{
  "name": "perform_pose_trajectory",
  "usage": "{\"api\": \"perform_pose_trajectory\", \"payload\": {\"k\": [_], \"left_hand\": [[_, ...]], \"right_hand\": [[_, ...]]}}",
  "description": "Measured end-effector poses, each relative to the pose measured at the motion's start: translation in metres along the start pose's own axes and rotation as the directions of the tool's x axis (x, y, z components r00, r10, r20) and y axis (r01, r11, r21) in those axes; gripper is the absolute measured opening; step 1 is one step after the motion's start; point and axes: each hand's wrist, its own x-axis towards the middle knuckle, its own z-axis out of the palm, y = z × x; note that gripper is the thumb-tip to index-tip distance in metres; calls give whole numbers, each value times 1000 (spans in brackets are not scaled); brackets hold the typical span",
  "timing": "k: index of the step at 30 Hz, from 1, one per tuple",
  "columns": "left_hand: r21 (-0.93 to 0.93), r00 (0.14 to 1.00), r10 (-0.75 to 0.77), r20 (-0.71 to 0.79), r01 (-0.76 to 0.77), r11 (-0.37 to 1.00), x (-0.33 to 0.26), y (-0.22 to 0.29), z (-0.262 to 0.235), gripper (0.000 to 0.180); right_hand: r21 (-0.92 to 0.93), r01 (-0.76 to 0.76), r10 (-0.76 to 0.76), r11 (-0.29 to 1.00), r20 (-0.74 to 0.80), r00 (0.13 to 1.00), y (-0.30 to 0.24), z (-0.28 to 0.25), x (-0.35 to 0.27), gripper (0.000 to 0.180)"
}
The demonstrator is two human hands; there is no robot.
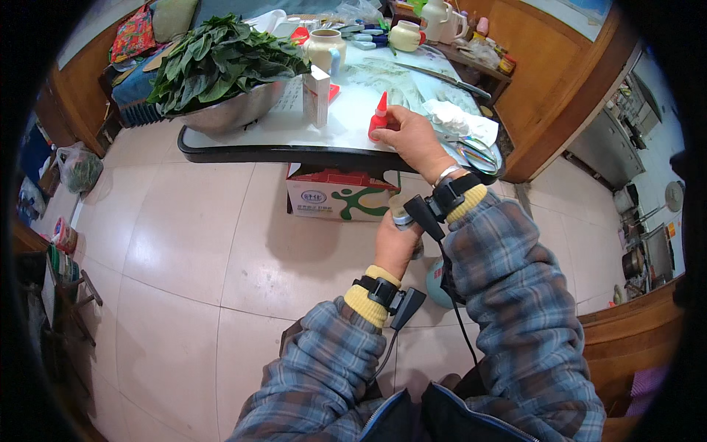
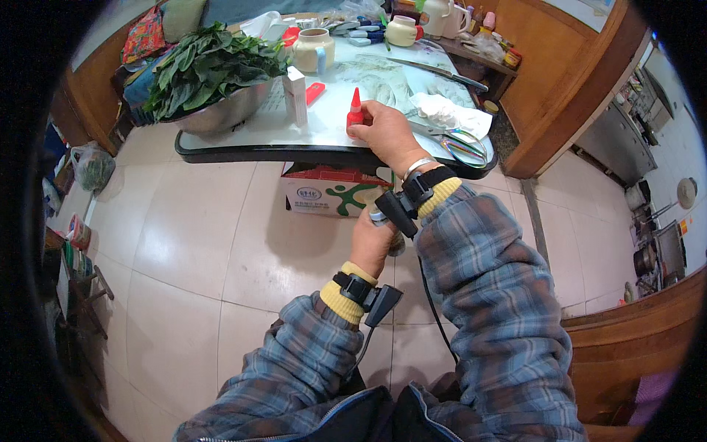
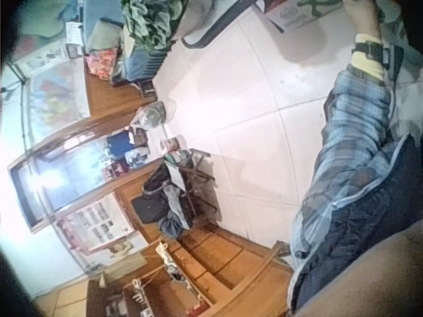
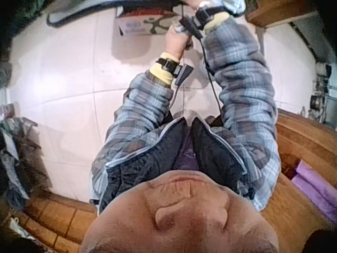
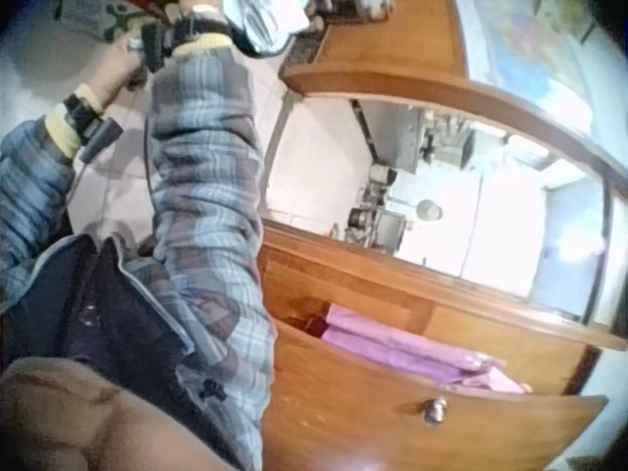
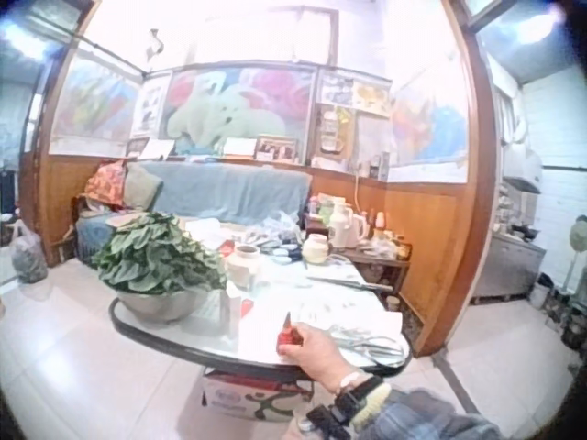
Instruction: The person assembles a small cylindrical object by screwing together multiple plastic and metal components. They repeatedly tighten and loosen the parts, then apply glue from a small red bottle to the assembly before rejoining the pieces.
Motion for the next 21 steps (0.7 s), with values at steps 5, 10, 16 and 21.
{"api": "perform_pose_trajectory", "payload": {"k": [5, 10, 16, 21], "left_hand": [[-67, 997, 12, 72, -7, 998, 1, 1, -1, 39], [-222, 957, -72, 280, 137, 965, -11, 10, 2, 34], [-268, 810, -173, 561, 375, 887, -42, 21, 24, 36], [-161, 753, -171, 636, 346, 924, -69, 12, 56, 47]], "right_hand": [[47, 87, -85, 995, -37, 996, 7, -23, -20, 53], [313, -84, 114, 946, -76, 991, 26, -78, -148, 17], [509, -707, 775, 492, 115, 622, 59, -93, -290, 16], [610, -454, 434, 650, 192, 880, 68, -107, -306, 43]]}}
